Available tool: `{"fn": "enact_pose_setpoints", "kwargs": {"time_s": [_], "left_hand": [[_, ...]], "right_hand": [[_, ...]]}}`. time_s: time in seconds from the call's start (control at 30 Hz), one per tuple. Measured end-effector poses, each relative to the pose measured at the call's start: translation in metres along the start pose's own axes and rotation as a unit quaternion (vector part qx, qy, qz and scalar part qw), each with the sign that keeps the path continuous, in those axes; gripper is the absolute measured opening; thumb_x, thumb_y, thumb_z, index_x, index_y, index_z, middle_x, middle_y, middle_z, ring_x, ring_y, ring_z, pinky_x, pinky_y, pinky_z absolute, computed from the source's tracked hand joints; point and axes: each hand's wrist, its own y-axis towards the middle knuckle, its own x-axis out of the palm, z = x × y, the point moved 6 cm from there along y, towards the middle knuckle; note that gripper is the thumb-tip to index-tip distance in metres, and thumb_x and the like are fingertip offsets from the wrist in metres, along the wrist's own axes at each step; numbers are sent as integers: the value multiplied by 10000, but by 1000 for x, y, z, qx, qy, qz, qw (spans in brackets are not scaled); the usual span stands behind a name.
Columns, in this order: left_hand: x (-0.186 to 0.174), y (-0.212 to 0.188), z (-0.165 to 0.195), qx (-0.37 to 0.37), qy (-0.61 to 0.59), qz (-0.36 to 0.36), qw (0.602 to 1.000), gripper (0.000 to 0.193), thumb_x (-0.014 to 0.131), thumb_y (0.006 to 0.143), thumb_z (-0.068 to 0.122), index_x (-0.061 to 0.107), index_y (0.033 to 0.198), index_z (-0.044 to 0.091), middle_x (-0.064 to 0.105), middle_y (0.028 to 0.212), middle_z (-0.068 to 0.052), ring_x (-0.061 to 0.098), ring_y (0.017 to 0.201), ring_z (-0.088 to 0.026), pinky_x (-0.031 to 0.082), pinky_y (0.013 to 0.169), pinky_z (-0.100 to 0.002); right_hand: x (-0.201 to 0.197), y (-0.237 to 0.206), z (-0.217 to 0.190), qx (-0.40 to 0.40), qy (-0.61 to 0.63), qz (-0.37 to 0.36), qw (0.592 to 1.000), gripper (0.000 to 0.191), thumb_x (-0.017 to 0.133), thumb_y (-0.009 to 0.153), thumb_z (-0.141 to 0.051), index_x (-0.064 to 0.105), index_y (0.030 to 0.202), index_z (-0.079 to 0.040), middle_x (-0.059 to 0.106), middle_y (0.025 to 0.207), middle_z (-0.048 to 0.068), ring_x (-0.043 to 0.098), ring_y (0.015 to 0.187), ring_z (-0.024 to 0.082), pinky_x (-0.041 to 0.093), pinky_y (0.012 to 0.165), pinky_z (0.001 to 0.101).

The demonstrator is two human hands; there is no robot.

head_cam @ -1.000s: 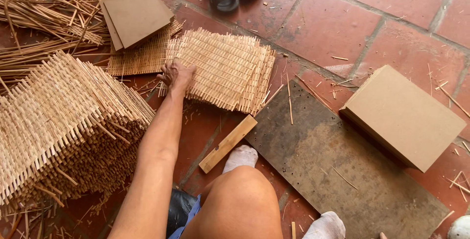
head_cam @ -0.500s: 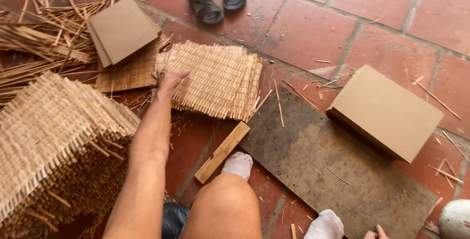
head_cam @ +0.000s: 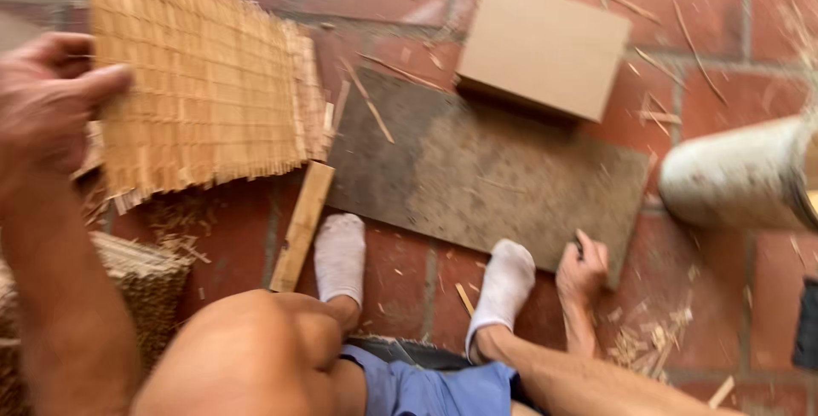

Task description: The person assembles a small bamboo mat by inserting thin strips into a woven base using a wooden block and a small stick. They then apply glue to a cardboard backing with a roller and attach the mat to it, repeating the process for another mat.

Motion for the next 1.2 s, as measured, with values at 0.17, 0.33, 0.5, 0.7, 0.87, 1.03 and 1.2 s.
{"fn": "enact_pose_setpoints", "kwargs": {"time_s": [0.17, 0.33, 0.5, 0.7, 0.87, 1.03, 1.2], "left_hand": [[79, -71, 87, 66, -153, -111, 980, 271, 697, 1010, 18, 605, 1265, 8, 723, 1094, -106, 730, 938, -129, 636, 878, -276], [160, -70, 57, -9, -276, -166, 947, 156, 736, 1039, -51, 678, 1171, 8, 716, 904, -99, 666, 727, -121, 554, 602, -250], [286, -70, -45, -184, -323, -201, 906, 230, 757, 901, -34, 676, 1112, 9, 683, 881, -48, 659, 743, -123, 603, 662, -258], [369, -88, -123, -138, -24, -157, 978, 436, 701, 820, 2, 675, 1255, 13, 780, 960, -85, 712, 744, -123, 614, 626, -261], [372, -85, -134, -90, 39, -183, 978, 402, 697, 842, 85, 725, 1241, 46, 779, 897, -87, 706, 718, -127, 593, 626, -289], [377, -89, -135, -58, 83, -127, 987, 368, 744, 850, 122, 729, 1198, 3, 785, 917, -100, 737, 782, -145, 608, 695, -299], [381, -95, -156, -99, 74, -139, 983, 393, 714, 862, 113, 702, 1241, 5, 781, 940, -121, 743, 788, -196, 618, 673, -333]], "right_hand": [[-7, -5, 0, 20, 17, -15, 1000, 269, 651, 939, -32, 725, 1197, -18, 653, 1016, 153, 648, 833, 246, 543, 766, 364], [-12, -4, -5, 25, 15, -18, 999, 264, 668, 927, -35, 723, 1185, -21, 665, 1038, 144, 651, 814, 228, 544, 757, 362], [-12, -6, -3, 21, 21, -24, 999, 266, 665, 927, -28, 719, 1187, -19, 669, 1052, 149, 646, 820, 233, 542, 774, 378], [-10, -6, 1, 50, 12, -42, 998, 266, 660, 926, -59, 734, 1179, -26, 669, 1039, 160, 653, 849, 262, 545, 795, 387], [10, 9, -27, 37, 23, -110, 993, 267, 654, 965, -159, 759, 1188, -59, 741, 1090, 138, 678, 1028, 302, 538, 920, 409], [46, 25, -57, 67, 57, -210, 974, 331, 675, 946, -208, 741, 1223, -38, 739, 1077, 140, 679, 991, 283, 535, 876, 393], [55, 36, -53, 137, 144, -201, 959, 375, 669, 907, -130, 721, 1266, -32, 716, 1142, 119, 684, 987, 201, 566, 852, 313]]}}
